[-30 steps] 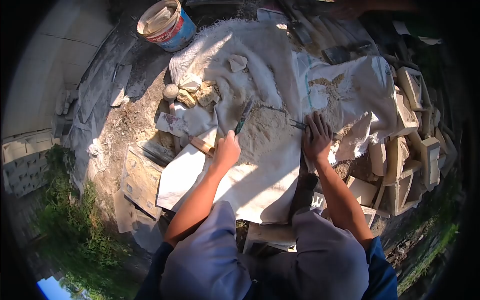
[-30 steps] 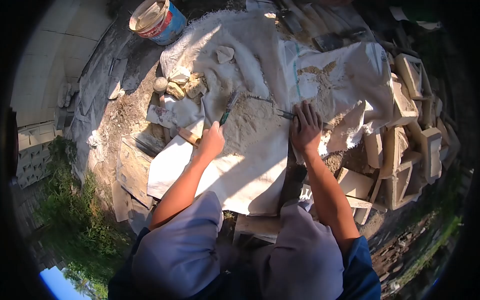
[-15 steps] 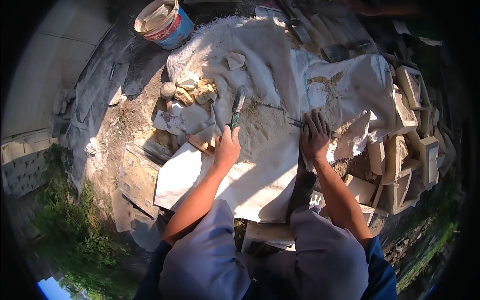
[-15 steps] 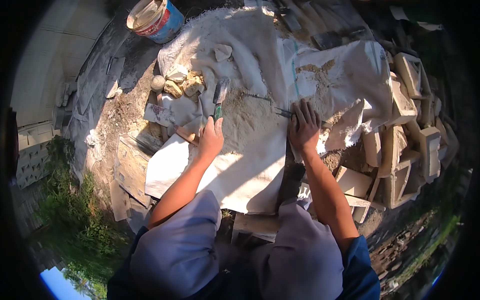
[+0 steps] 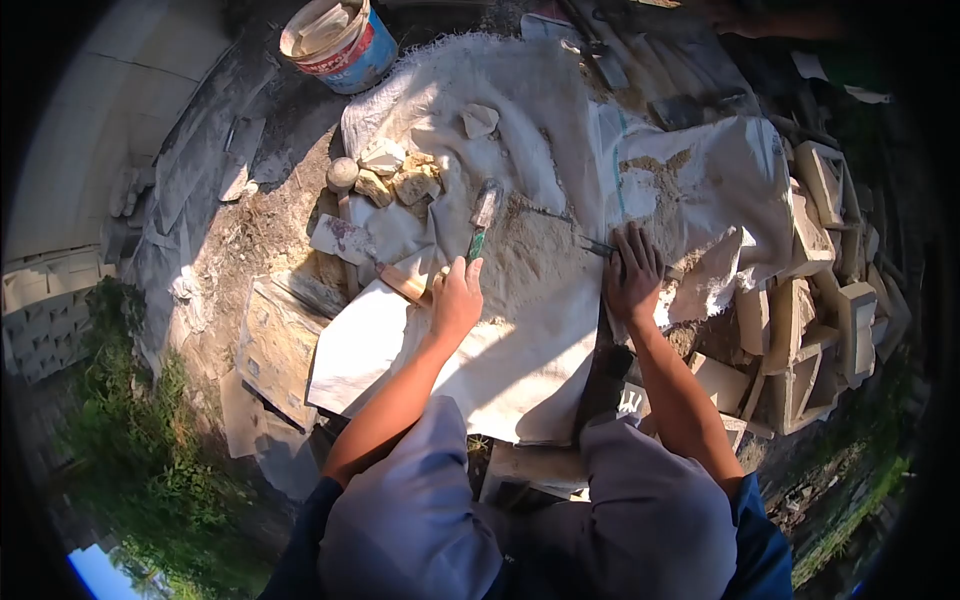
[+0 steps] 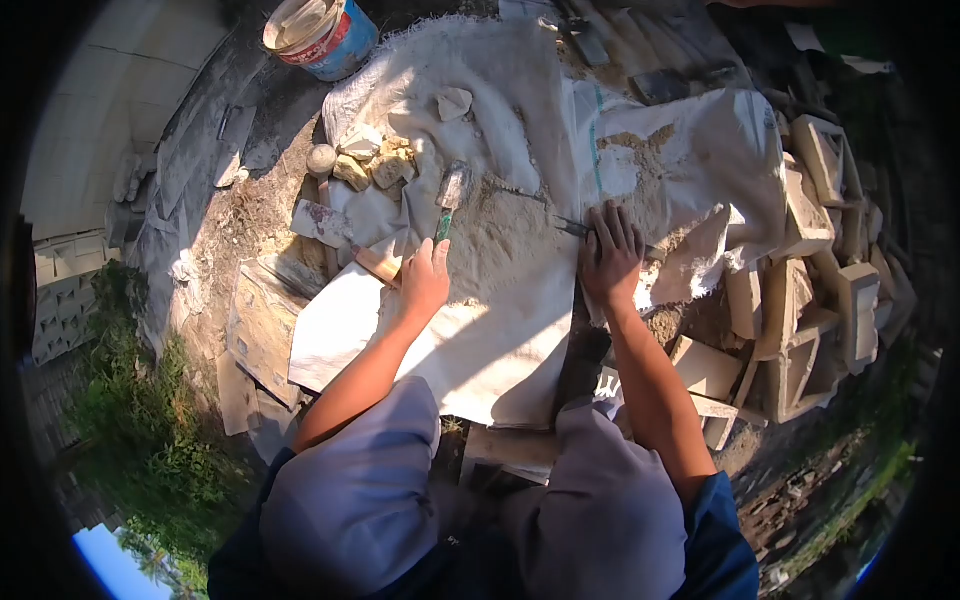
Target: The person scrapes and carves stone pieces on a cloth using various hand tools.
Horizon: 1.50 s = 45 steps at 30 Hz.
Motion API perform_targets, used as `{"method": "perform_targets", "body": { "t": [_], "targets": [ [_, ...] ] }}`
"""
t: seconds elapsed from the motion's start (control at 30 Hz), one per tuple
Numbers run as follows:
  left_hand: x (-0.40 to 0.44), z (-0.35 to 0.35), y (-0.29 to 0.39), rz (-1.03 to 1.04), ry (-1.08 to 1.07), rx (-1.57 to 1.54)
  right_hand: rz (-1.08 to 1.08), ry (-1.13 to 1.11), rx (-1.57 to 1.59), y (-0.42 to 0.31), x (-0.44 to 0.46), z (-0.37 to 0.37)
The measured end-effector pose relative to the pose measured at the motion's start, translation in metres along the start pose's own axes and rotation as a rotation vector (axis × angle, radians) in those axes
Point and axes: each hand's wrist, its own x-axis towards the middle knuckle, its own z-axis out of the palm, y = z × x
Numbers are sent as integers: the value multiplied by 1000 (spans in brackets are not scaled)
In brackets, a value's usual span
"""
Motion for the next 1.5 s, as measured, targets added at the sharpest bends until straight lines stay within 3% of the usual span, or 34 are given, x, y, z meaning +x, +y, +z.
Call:
{"method": "perform_targets", "body": {
  "t": [0.1,0.17,0.27,0.37,0.47,0.63,0.7,0.73,0.83,0.87,0.9,0.97,1.1,1.13,1.23,1.4,1.5],
  "targets": [
    [-6,11,-8,48,106,20,-11,7,-13,-3,2,-2],
    [7,22,-30,24,-87,66,-2,16,-2,-3,1,1],
    [-5,-1,0,-5,17,-10,-4,12,13,0,1,2],
    [-12,16,-17,36,105,-64,-12,3,-11,-1,1,-1],
    [6,7,-24,19,-76,56,5,3,-8,-2,1,1],
    [-10,17,-24,22,139,73,-11,8,17,0,-1,0],
    [2,21,-43,3,-95,149,-12,1,7,-4,1,-1],
    [4,8,-33,-4,-101,76,-4,2,10,-3,-1,1],
    [-4,-9,-6,48,29,28,-13,4,12,-1,2,1],
    [-9,1,-7,69,179,12,-15,10,18,-1,1,0],
    [-6,7,-16,75,173,15,-6,13,17,-2,0,-2],
    [4,11,-31,-1,-152,157,-6,4,-13,-6,2,-3],
    [0,-11,2,-21,-88,-23,6,-3,4,-2,0,0],
    [-4,0,-4,58,46,-42,-2,-2,2,-1,1,0],
    [2,9,-18,6,-50,137,3,0,-14,-3,0,0],
    [-5,-9,1,-54,-117,-4,-8,4,13,0,-2,1],
    [-3,5,-18,-1,8,75,-16,6,-5,-3,1,0]
  ]
}}
